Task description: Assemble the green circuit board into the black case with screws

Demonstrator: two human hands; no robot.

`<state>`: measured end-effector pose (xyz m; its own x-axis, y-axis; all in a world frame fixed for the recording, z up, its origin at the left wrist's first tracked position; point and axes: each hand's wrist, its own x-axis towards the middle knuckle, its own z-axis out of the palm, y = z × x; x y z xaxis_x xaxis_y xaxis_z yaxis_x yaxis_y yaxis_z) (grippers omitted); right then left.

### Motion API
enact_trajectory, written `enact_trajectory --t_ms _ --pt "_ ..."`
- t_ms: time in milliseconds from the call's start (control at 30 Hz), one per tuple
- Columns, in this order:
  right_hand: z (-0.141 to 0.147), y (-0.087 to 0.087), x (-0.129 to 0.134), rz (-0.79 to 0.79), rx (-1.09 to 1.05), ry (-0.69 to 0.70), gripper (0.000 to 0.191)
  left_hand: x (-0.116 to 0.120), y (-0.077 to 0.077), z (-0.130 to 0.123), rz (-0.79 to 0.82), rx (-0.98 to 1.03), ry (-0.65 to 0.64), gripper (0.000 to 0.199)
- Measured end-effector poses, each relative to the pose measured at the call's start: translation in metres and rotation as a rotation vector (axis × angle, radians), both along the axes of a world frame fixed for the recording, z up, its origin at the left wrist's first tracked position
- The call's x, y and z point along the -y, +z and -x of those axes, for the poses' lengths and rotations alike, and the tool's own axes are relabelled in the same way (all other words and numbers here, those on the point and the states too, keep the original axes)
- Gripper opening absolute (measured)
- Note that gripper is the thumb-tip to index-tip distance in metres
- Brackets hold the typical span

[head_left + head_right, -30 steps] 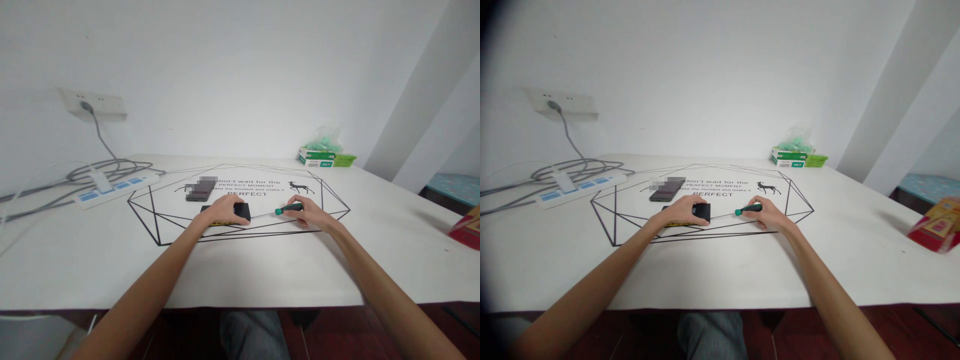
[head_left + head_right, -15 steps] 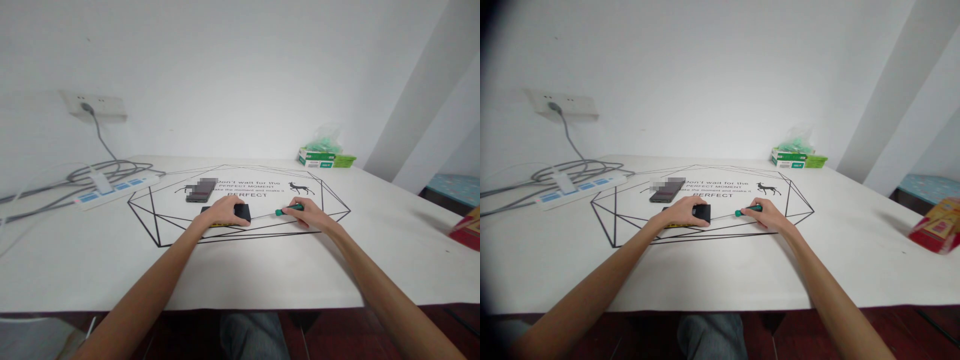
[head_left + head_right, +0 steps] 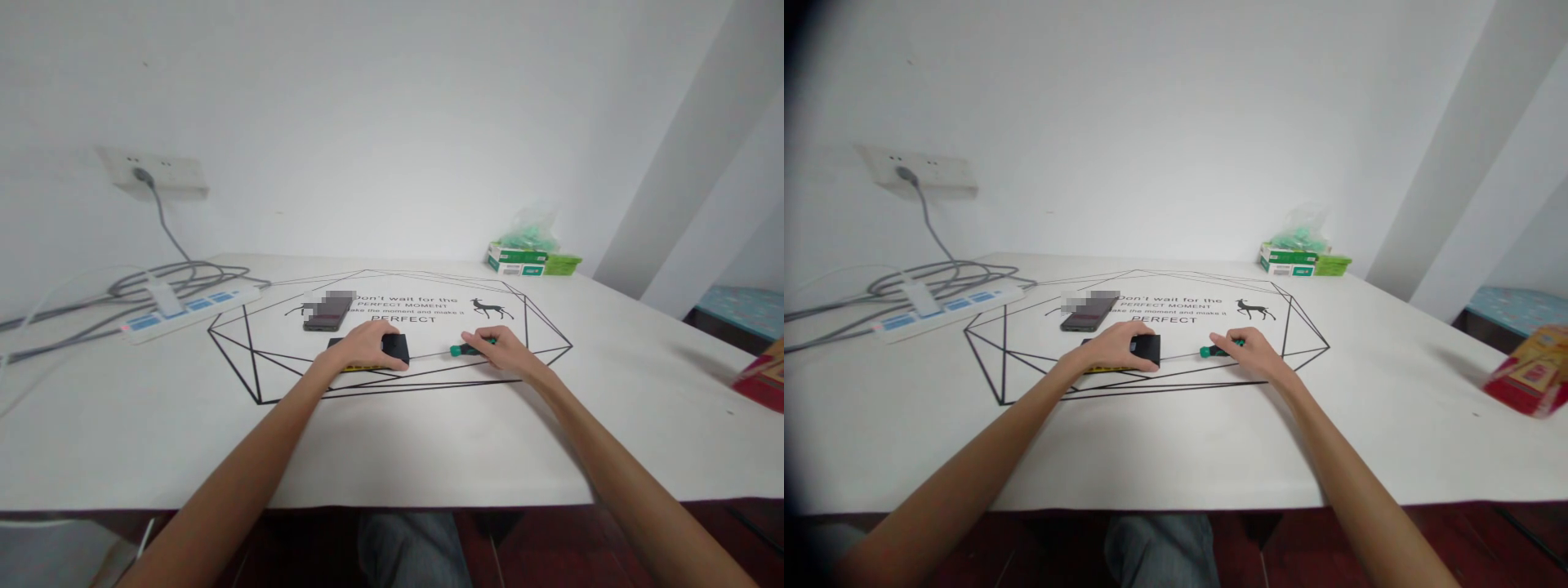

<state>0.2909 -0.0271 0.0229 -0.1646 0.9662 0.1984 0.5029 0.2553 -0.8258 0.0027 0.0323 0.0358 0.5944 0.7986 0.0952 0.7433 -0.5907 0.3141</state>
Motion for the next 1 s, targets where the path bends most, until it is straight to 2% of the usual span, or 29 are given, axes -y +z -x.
enact_trajectory --t_ms 67,167,267,367,500,567,667,767,900,1000 --pt "0.003 0.002 0.002 0.005 0.0 -0.014 0.056 0.0 0.0 0.0 -0.001 0.001 -0.002 0.077" --pt "0.006 0.008 0.006 0.105 -0.093 0.012 0.047 0.001 0.002 -0.001 0.0 0.001 -0.006 0.078" --pt "0.004 0.009 0.006 0.166 -0.159 0.023 0.047 0.003 0.003 -0.001 0.013 0.001 -0.003 0.076" --pt "-0.001 0.002 0.0 0.072 -0.072 -0.005 0.047 0.002 0.003 -0.001 0.023 0.003 0.008 0.075" --pt "-0.004 -0.008 -0.008 -0.086 0.156 -0.09 0.064 0.0 0.0 0.0 0.003 0.006 0.004 0.076" --pt "-0.002 -0.008 -0.008 -0.093 0.139 -0.072 0.062 -0.001 -0.001 0.0 -0.004 0.008 0.0 0.076" --pt "0.0 -0.005 -0.004 0.019 -0.005 -0.003 0.047 -0.001 -0.002 0.001 -0.007 0.008 -0.003 0.074" --pt "0.001 -0.001 -0.001 0.111 -0.118 -0.009 0.048 0.001 0.0 0.0 -0.011 0.0 -0.002 0.071" --pt "0.0 -0.004 -0.004 -0.061 0.041 -0.12 0.05 0.004 0.003 -0.001 -0.002 -0.008 0.001 0.071" --pt "0.001 -0.006 -0.006 -0.108 0.105 -0.106 0.054 0.004 0.003 -0.001 -0.005 -0.005 0.008 0.072"
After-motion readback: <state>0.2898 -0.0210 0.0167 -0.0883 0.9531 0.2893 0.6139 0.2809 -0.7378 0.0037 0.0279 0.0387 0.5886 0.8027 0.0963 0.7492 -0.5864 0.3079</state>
